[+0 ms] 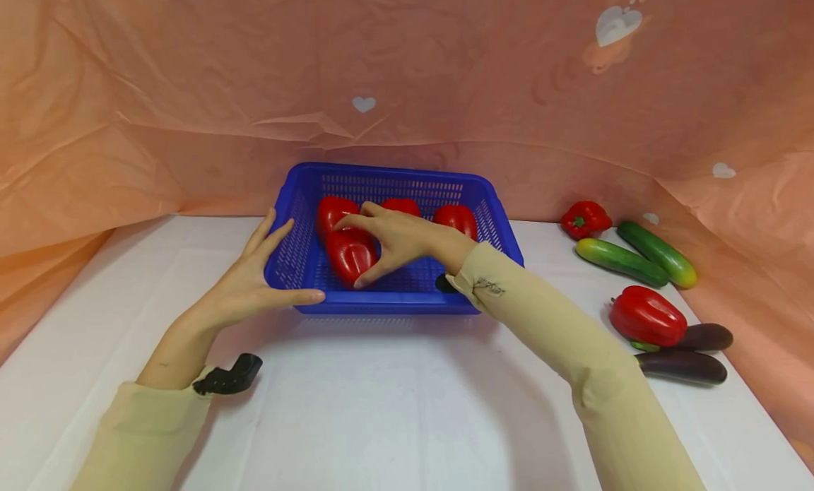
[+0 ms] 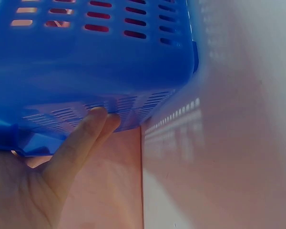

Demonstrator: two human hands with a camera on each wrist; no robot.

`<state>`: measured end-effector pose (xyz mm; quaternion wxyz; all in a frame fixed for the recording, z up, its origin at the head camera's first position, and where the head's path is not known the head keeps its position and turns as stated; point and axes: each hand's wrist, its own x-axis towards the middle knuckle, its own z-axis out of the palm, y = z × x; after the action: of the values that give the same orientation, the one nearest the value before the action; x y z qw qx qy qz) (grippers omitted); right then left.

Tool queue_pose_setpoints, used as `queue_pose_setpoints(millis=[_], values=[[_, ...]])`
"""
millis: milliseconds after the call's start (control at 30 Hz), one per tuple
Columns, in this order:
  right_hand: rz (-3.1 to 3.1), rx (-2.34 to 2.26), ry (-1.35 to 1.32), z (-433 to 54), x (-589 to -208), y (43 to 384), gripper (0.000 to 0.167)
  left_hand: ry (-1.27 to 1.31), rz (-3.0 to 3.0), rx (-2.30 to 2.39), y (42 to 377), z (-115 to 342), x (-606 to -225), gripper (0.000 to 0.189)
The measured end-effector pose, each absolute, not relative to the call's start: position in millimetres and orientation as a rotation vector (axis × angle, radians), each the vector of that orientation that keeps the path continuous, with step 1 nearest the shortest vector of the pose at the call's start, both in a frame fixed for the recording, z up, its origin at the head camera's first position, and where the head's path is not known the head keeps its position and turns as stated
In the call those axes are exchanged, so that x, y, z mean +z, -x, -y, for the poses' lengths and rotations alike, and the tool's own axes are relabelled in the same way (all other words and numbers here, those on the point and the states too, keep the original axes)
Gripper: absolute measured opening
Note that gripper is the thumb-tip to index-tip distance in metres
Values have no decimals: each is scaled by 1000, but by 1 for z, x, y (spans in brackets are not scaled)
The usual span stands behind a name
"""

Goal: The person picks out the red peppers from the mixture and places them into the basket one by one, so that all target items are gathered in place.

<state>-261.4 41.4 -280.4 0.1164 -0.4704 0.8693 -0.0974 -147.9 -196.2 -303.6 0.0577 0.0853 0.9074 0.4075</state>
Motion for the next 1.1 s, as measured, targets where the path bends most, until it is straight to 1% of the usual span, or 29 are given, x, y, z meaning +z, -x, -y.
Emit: queue_pose_setpoints(millis=[333, 500, 800, 1100], values=[[-2515, -265, 1276, -28, -283, 259, 88, -262, -2739, 1249, 148, 196, -303, 116], [-2510, -241, 1305, -23, -283, 258, 86, -264, -2737, 1249, 148, 195, -302, 115], [-2476, -258, 1368, -16, -283, 259, 88, -278, -2738, 1261, 149, 196, -304, 115], [-2495, -422, 1372, -22, -276, 260, 86, -261, -2742, 1244, 147, 197, -304, 114]])
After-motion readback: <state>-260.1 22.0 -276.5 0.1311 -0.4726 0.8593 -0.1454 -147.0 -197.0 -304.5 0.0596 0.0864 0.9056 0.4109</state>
